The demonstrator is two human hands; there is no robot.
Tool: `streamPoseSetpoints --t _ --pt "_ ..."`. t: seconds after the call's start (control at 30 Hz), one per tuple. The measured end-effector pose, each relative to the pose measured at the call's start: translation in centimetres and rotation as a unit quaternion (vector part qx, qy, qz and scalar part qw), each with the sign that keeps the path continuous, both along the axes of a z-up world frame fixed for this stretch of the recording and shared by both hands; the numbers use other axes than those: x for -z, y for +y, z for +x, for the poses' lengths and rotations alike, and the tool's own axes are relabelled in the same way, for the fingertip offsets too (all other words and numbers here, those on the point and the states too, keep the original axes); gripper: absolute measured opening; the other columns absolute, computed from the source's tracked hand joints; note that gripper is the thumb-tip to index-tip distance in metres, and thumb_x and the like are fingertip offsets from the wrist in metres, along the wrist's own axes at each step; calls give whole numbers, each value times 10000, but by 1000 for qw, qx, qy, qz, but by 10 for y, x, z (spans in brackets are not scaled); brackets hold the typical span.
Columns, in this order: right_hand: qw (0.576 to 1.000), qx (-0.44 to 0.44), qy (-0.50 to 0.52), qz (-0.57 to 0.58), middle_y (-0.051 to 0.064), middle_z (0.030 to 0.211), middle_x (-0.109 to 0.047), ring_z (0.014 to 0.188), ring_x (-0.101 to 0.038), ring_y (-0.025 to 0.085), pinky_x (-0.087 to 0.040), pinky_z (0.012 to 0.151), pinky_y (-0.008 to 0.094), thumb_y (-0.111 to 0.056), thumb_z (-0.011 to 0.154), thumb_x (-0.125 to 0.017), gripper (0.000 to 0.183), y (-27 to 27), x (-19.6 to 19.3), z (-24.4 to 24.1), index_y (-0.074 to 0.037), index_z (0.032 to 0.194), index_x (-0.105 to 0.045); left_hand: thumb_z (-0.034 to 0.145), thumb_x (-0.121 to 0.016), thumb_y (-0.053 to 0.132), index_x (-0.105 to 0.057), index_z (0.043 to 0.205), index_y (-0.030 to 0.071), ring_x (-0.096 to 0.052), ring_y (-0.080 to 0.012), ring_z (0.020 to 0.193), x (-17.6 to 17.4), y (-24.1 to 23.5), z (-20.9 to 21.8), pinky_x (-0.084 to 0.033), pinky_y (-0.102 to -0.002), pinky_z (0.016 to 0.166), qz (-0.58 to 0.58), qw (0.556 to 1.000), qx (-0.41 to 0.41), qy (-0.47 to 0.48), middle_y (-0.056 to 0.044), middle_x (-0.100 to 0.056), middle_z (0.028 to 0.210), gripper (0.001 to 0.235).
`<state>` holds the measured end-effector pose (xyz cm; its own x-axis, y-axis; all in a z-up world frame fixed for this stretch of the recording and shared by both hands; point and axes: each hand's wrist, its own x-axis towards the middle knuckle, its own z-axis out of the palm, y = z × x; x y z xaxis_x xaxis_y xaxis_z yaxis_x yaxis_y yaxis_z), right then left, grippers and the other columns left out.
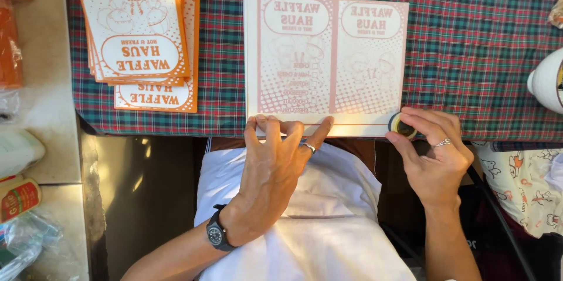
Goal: Folding and stacking paper food wrappers on a table
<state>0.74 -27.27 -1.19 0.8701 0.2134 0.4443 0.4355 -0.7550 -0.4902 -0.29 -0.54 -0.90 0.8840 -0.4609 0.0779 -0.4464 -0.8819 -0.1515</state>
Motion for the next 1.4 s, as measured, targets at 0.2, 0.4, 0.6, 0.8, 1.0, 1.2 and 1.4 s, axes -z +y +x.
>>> streamPoseSetpoints --t 0.2,0.4,0.6,0.8,1.0,1.2,1.4 --pt "995 -88 0 39 130 1163 -706 1056 -643 297 -553 1012 394 -62 878 -875 322 67 10 15 8 1135 -695 988 -571 166 -339 1593 337 -555 -386 898 1 10 1 -496 -441 793 22 998 37 -52 -102 -525 1064 671" --pt "996 -75 14 54 155 1035 -753 923 -693 360 -568 864 426 -111 859 -874 223 36 -4 20 9 1009 -760 998 -558 215 -670 1289 129 -615 -341 1020 66 30 1 -566 -484 911 -226 954 67 -187 -178 -606 1088 323" --pt "986 -140 3 95 127 1022 -756 863 -694 336 -599 803 417 -154 825 -893 256 114 2 37 -27 1011 -771 960 -649 387 -675 1258 81 -635 -320 1041 81 25 3 -545 -467 900 -287 936 44 -198 -179 -651 1113 427" --pt "987 -126 47 83 139 1000 -739 898 -711 326 -576 834 406 -158 812 -900 406 67 -8 36 39 1118 -720 908 -723 296 -617 1401 135 -619 -286 951 88 24 7 -536 -428 882 -363 909 44 -203 -133 -627 1025 530" --pt "983 -138 21 123 107 963 -725 890 -718 312 -601 820 382 53 824 -821 334 129 21 34 11 1139 -717 978 -663 279 -672 1323 177 -605 -307 932 75 26 7 -519 -428 844 -349 913 62 -201 -143 -615 1010 360" --pt "987 -139 -75 25 216 1180 -629 1090 -646 417 -576 919 498 -172 818 -899 535 111 16 33 23 1265 -676 938 -704 435 -730 1177 172 -636 -332 924 60 27 9 -521 -442 806 -349 915 62 -195 -148 -615 1000 357" --pt "986 -86 -129 -58 74 975 -709 871 -672 280 -493 870 412 -63 937 -780 98 85 30 9 -54 1034 -787 967 -741 268 -737 1200 99 -656 -385 1002 43 10 10 -548 -438 756 -366 897 32 -247 -219 -640 1131 287"
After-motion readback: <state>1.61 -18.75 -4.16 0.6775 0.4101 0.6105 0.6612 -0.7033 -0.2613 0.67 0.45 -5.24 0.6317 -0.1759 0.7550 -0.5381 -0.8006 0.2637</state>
